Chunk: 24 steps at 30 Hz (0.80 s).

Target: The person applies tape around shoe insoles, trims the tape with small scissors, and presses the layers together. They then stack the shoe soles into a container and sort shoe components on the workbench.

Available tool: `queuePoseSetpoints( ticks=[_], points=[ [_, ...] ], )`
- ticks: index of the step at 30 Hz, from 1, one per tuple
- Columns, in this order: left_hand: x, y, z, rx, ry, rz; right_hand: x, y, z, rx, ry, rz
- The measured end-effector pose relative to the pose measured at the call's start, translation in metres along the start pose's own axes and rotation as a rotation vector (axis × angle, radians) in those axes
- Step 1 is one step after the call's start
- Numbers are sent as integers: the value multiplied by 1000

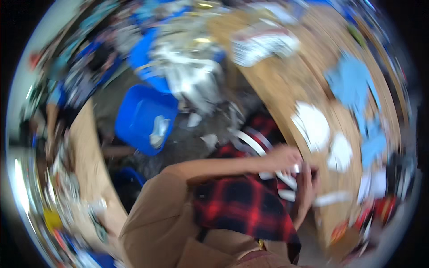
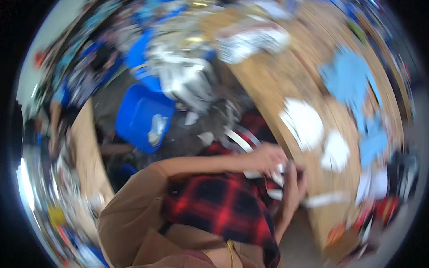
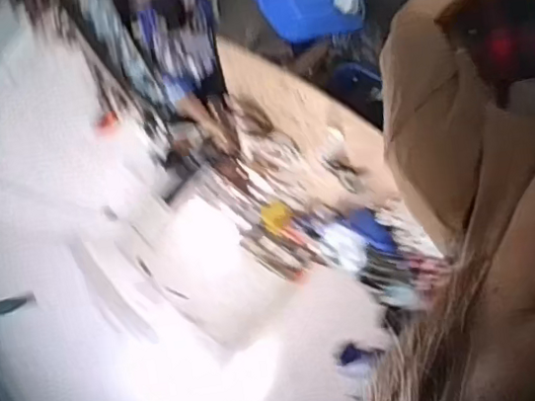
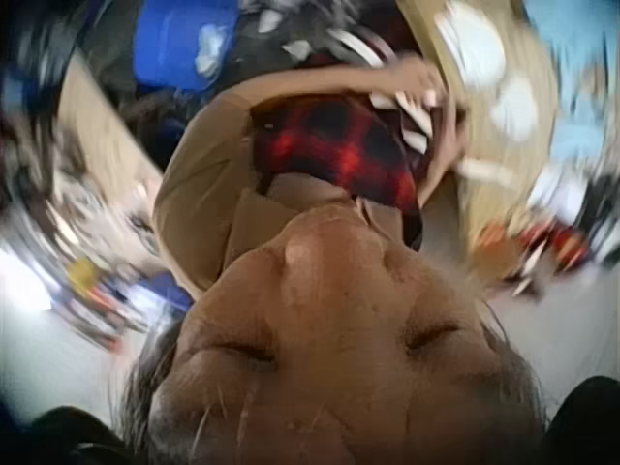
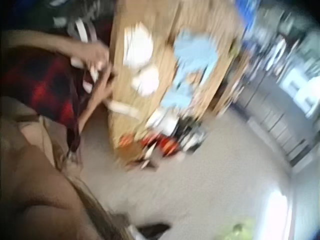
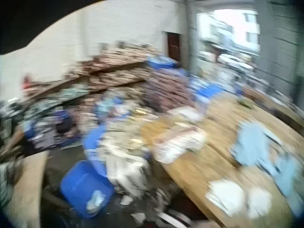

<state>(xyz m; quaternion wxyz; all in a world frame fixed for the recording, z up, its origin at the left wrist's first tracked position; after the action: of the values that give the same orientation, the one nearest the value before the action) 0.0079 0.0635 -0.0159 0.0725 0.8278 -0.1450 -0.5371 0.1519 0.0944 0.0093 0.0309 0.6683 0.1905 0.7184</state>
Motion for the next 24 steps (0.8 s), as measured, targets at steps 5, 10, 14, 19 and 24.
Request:
queuePoseSetpoints(
  ticks=[5, 10, 14, 19, 24],
  points=[
    [-22, 3, 11, -63, 243, 98, 9, -3, -2, 49, -85, 25],
    [-8, -14, -26, 23, 172, 150, -8, 15, 37, 93, -143, -50],
    [-2, -18, -36, 19, 1, 140, -8, 22, 41, 57, -221, -69],
    [-3, -20, -39, -7, -82, 77, -14, 19, 37, -36, -139, -119],
    [-32, -58, -56, 252, -819, -132, -30, 8, 74, -338, -533, -21]
  ],
)
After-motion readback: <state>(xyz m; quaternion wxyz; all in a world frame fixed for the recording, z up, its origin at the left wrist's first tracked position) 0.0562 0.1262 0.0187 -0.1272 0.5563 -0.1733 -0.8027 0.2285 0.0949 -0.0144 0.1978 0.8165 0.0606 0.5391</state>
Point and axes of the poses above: each hand's wrist, its own y-axis away from the middle knuckle, its own z-axis out of the back of the hand, x = y × z, the point moved 5 cm from there along -y, towards the middle knuckle, and after that the axes turned 1 degree about y, right-handed, at the moved point
